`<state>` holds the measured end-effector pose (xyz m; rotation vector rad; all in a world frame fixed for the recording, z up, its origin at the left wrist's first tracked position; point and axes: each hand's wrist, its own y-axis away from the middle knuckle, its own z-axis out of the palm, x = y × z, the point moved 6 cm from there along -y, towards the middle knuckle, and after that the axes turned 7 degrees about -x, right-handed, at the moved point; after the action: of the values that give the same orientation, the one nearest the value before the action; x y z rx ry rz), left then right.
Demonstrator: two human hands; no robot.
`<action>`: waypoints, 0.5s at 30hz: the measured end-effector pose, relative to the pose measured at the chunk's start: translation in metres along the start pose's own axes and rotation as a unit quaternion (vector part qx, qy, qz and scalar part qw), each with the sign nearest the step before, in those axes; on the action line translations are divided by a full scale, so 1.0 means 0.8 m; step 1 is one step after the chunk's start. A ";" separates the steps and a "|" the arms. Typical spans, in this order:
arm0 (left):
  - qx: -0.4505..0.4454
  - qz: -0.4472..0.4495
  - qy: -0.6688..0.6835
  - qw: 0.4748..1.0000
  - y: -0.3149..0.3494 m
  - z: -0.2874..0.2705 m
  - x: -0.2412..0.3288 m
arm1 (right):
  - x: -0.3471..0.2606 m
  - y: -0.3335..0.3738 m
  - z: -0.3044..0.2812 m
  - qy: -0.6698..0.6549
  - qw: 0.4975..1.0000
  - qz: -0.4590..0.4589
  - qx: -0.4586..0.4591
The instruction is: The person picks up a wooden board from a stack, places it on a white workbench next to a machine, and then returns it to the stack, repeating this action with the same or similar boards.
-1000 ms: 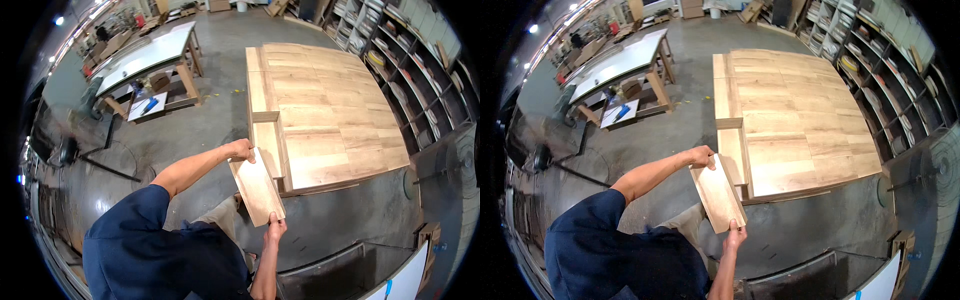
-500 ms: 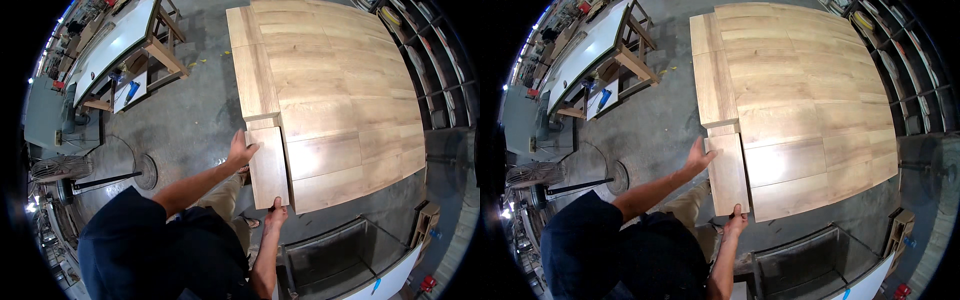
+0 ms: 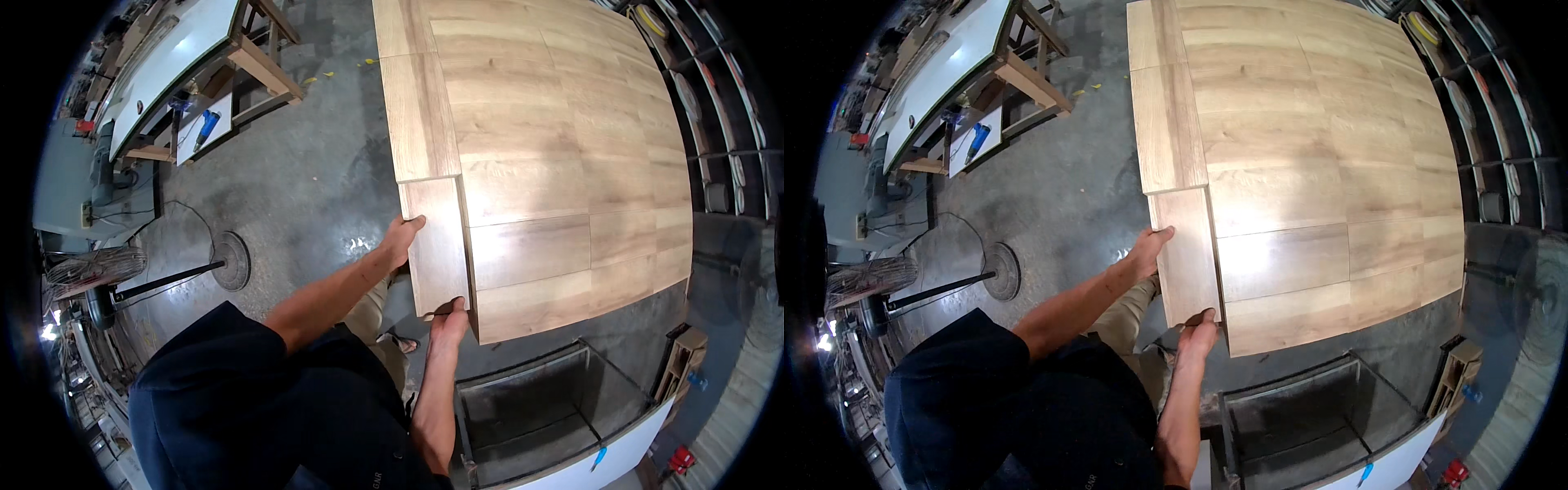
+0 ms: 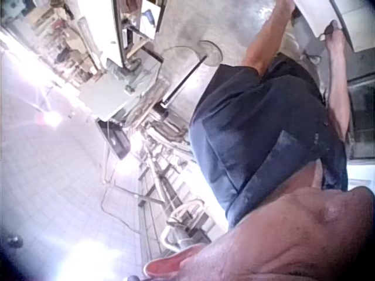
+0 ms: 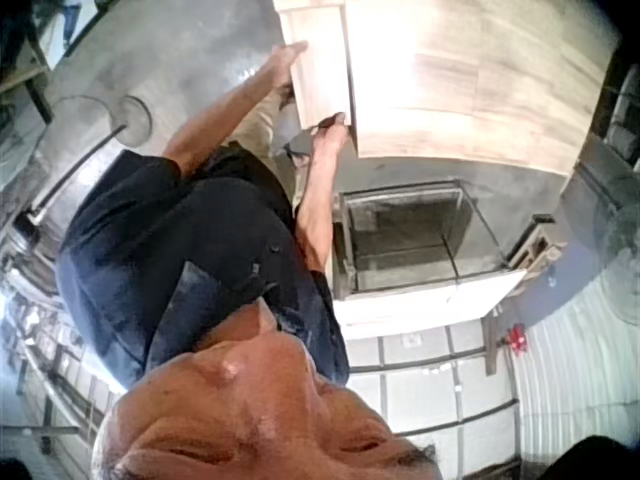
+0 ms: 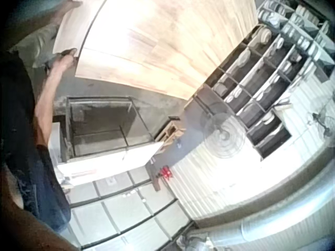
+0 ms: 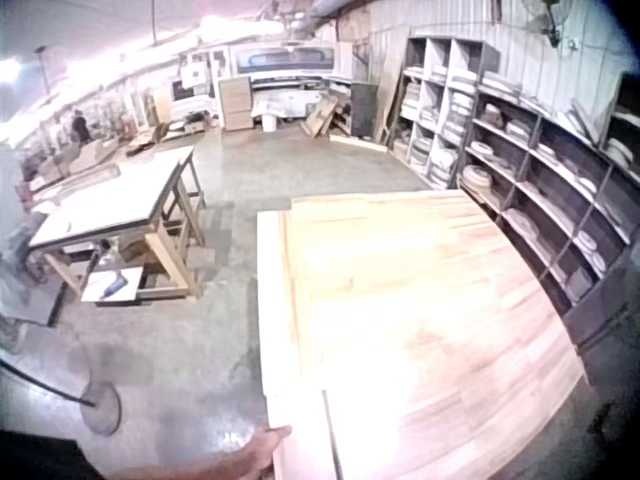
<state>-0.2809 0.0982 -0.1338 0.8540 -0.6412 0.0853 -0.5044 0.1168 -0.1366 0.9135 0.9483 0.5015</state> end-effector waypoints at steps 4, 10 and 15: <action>0.012 -0.043 0.046 0.998 -0.009 -0.007 -0.008 | 0.007 -0.007 0.000 -0.019 0.999 0.047 -0.015; -0.078 0.045 0.088 0.992 0.019 0.011 0.007 | -0.006 0.012 0.004 -0.103 0.989 0.048 -0.093; -0.352 -0.057 0.308 0.882 -0.062 -0.057 -0.085 | -0.009 0.051 -0.069 0.008 0.999 0.016 -0.047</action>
<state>-0.2976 0.1101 -0.2274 0.1221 0.0082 0.0091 -0.5546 0.1578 -0.1138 0.8420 0.9186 0.5774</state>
